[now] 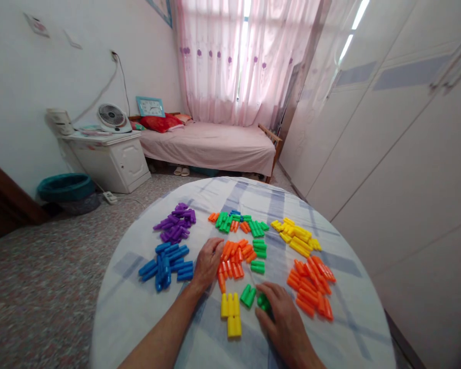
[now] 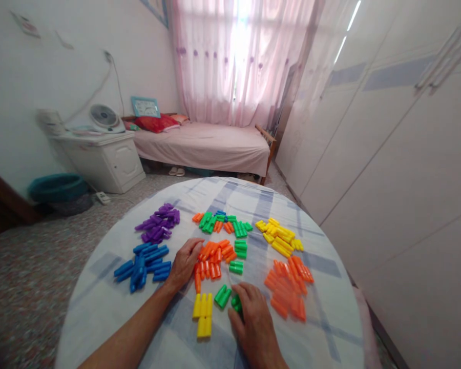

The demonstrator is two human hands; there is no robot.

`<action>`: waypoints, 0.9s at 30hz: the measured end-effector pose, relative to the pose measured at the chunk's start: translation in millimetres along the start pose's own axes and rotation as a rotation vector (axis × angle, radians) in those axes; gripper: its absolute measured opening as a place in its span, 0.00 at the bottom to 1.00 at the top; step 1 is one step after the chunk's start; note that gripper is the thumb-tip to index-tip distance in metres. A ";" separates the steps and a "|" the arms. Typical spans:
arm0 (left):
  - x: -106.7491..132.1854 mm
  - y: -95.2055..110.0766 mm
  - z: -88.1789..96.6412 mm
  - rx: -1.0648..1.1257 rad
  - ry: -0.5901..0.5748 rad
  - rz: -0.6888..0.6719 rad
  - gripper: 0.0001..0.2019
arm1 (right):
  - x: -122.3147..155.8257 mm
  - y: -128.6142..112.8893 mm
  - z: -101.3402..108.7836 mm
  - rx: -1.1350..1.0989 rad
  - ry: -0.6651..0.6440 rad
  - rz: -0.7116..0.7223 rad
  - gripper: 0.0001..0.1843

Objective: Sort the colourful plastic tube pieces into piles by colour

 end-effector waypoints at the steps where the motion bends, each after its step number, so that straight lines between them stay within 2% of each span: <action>1: 0.6 1.2 0.2 0.009 -0.018 0.007 0.16 | -1.9 1.2 0.3 0.000 -0.003 -0.005 0.20; 8: -2.2 2.6 -2.1 0.057 -0.068 0.040 0.19 | -21.4 -8.0 8.0 -0.021 0.007 -0.039 0.18; 13: -5.1 -3.8 -1.6 0.146 -0.055 0.115 0.20 | -31.1 -9.3 0.0 -0.025 -0.052 0.069 0.19; 16: -8.1 -7.3 -1.6 0.187 -0.033 0.153 0.20 | -43.4 -7.0 -1.8 -0.011 -0.032 0.155 0.18; 20: -10.9 -9.6 -3.0 0.243 -0.009 0.183 0.20 | -74.8 -6.8 6.7 0.036 0.064 0.207 0.15; 24: -11.9 -11.0 -3.9 0.277 0.009 0.210 0.21 | -123.4 -3.0 14.7 0.140 0.164 0.146 0.13; 27: -12.4 -11.6 -3.7 0.283 0.015 0.225 0.21 | -160.8 -2.5 14.2 0.222 0.162 0.094 0.12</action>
Point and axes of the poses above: each hand's wrist, its own x-axis away from the middle knuckle, its own z-axis out of the back of the hand, y = z × x, the point moved 3 cm from there along -x, towards the middle knuckle, and after that the axes turned 2 degrees about -z, right-handed, at the moved point
